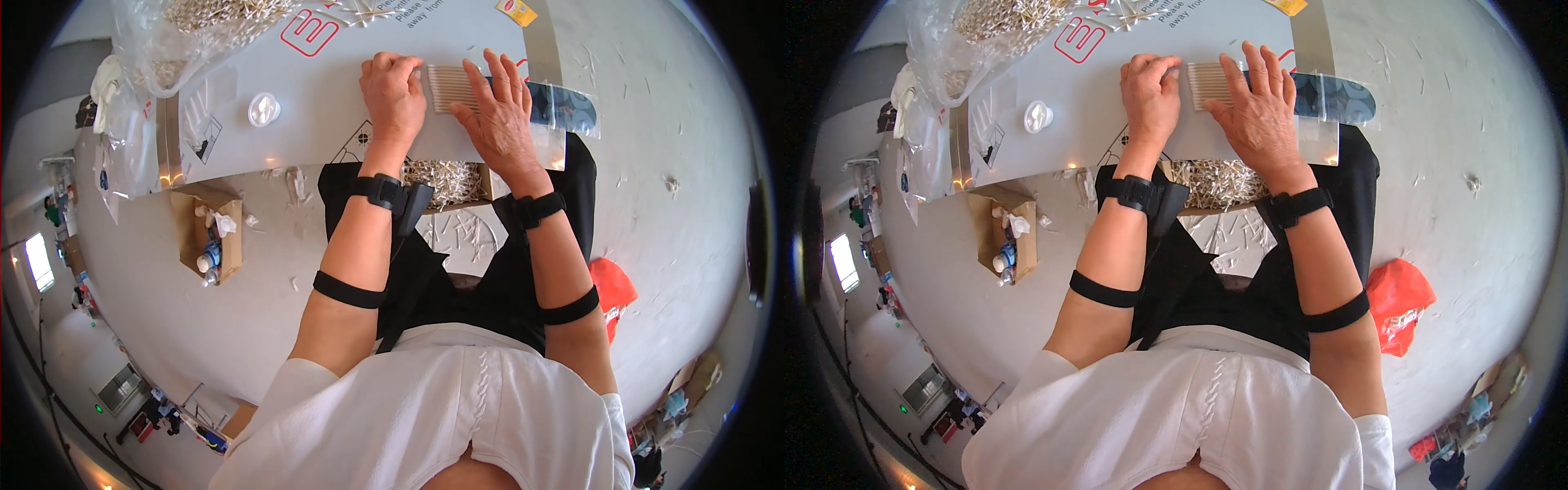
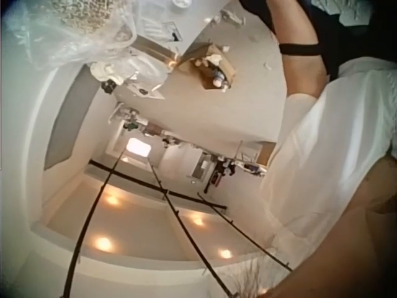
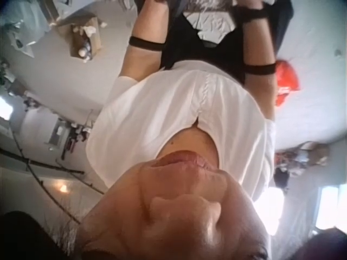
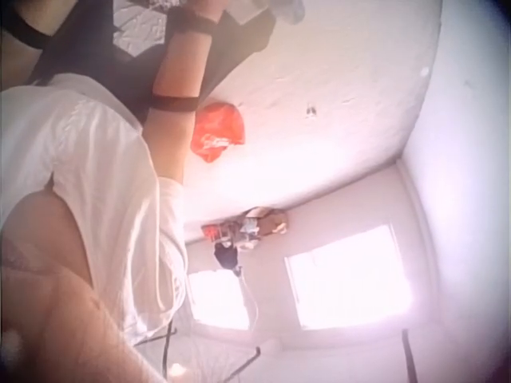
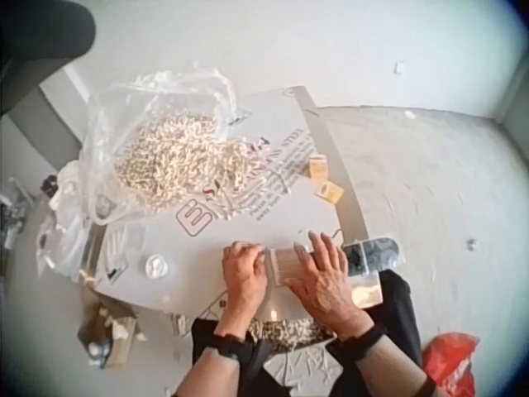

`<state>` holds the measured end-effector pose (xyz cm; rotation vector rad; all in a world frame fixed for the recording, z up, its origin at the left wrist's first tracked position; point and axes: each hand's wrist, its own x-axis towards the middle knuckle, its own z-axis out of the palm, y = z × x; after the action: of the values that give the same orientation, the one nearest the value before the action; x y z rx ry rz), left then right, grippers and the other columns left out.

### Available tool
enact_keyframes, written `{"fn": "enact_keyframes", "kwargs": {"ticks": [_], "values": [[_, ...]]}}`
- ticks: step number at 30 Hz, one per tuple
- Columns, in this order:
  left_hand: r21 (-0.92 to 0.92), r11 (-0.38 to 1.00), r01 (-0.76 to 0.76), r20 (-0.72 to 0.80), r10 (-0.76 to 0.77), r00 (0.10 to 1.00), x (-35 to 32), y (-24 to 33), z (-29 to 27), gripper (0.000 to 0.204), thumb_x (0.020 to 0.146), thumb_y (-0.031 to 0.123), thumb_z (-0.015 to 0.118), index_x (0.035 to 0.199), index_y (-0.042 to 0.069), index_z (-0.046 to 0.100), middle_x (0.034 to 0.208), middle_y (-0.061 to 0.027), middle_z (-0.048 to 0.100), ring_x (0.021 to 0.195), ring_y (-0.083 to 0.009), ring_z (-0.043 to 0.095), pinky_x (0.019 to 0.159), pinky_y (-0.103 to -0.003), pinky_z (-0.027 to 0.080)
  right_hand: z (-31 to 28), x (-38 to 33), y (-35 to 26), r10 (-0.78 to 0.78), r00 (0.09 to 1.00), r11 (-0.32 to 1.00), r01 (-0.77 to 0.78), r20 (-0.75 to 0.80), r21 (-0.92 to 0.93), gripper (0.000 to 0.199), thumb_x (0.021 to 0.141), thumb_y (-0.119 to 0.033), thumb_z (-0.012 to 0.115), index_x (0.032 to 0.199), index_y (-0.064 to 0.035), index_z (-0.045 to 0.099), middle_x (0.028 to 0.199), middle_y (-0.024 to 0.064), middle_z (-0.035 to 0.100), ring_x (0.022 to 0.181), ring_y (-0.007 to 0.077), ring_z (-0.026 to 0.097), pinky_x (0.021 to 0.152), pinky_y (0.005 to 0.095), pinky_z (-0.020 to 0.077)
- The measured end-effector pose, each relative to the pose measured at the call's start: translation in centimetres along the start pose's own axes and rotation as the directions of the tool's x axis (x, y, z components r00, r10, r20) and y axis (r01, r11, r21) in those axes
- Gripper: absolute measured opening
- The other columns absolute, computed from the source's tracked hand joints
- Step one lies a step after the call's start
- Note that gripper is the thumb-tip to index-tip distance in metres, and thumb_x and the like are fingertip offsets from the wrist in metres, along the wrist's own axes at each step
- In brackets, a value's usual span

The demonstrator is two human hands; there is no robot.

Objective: Picking up loose cotton swabs, aligning them, and placing them into a small retail packaging box.

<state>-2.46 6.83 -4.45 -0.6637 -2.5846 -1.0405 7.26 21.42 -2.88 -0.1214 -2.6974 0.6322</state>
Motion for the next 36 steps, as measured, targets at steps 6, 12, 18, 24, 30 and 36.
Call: {"fn": "enact_keyframes", "kwargs": {"ticks": [6,12,18,24,30,36], "values": [[0.169,0.986,-0.002,0.012,0.0,1.0,-1.8,1.5,-0.4,0.035,0.08,-0.003,0.06,0.109,0.013,0.071,0.124,-0.0073,0.056,0.118,-0.0318,0.046,0.101,-0.044,0.035,1.3,-0.1,0.5,-0.024,0.999,0.991,0.028,0.031,-0.13,0.066,0.09,-0.047,0.061,0.143,-0.0115,0.045,0.152,0.0126,0.034,0.144,0.0342,0.023,0.114,0.0577,0.0164],[0.194,0.979,-0.054,0.061,0.043,0.997,-2.3,1.5,-0.5,0.047,0.079,-0.004,0.059,0.125,0.007,0.06,0.132,-0.0098,0.052,0.123,-0.0332,0.044,0.104,-0.047,0.033,1.4,-0.2,0.6,-0.023,0.999,0.989,0.029,0.047,-0.148,0.069,0.089,-0.049,0.061,0.144,-0.011,0.042,0.152,0.0129,0.035,0.144,0.0344,0.024,0.115,0.0575,0.016],[0.002,0.994,-0.11,0.101,0.109,0.989,-2.7,0.5,-1.7,0.06,0.085,0.014,0.064,0.141,0.004,0.044,0.146,-0.0138,0.041,0.137,-0.0356,0.034,0.111,-0.051,0.027,-1.2,-1.2,2.0,0.166,0.975,0.954,-0.122,-0.146,0.274,0.049,0.085,-0.015,0.07,0.13,-0.0065,0.053,0.137,0.0158,0.05,0.125,0.034,0.048,0.103,0.043,0.0402],[0.173,0.938,-0.299,0.396,0.212,0.894,-3.5,3.2,-2.1,0.085,0.088,0.056,0.058,0.152,0.009,0.028,0.159,-0.0109,0.025,0.148,-0.0307,0.02,0.118,-0.054,0.016,-3.3,-3.3,1.7,0.334,0.943,0.808,-0.289,0.004,0.513,0.019,0.08,0.001,0.065,0.097,-0.0051,0.069,0.1,0.0079,0.063,0.086,0.024,0.065,0.076,0.0323,0.0532],[0.219,0.926,-0.308,0.453,0.184,0.873,-4.1,3.2,-1.3,0.089,0.087,0.063,0.055,0.152,0.009,0.027,0.159,-0.0099,0.025,0.148,-0.0275,0.021,0.118,-0.056,0.015,-1.9,-2.8,1.7,0.245,0.969,0.902,-0.218,-0.027,0.372,0.019,0.078,-0.005,0.068,0.096,-0.0108,0.072,0.092,0.0065,0.062,0.085,0.0272,0.063,0.075,0.038,0.0501],[0.221,0.929,-0.297,0.451,0.173,0.876,-4.1,3.3,-1.2,0.089,0.087,0.062,0.055,0.152,0.008,0.028,0.159,-0.0098,0.026,0.147,-0.0279,0.023,0.118,-0.055,0.015,-1.7,-2.5,1.4,0.206,0.978,0.945,-0.191,-0.03,0.265,0.017,0.077,-0.01,0.069,0.094,-0.012,0.072,0.09,0.005,0.061,0.091,0.0259,0.061,0.081,0.0392,0.0467]]}}
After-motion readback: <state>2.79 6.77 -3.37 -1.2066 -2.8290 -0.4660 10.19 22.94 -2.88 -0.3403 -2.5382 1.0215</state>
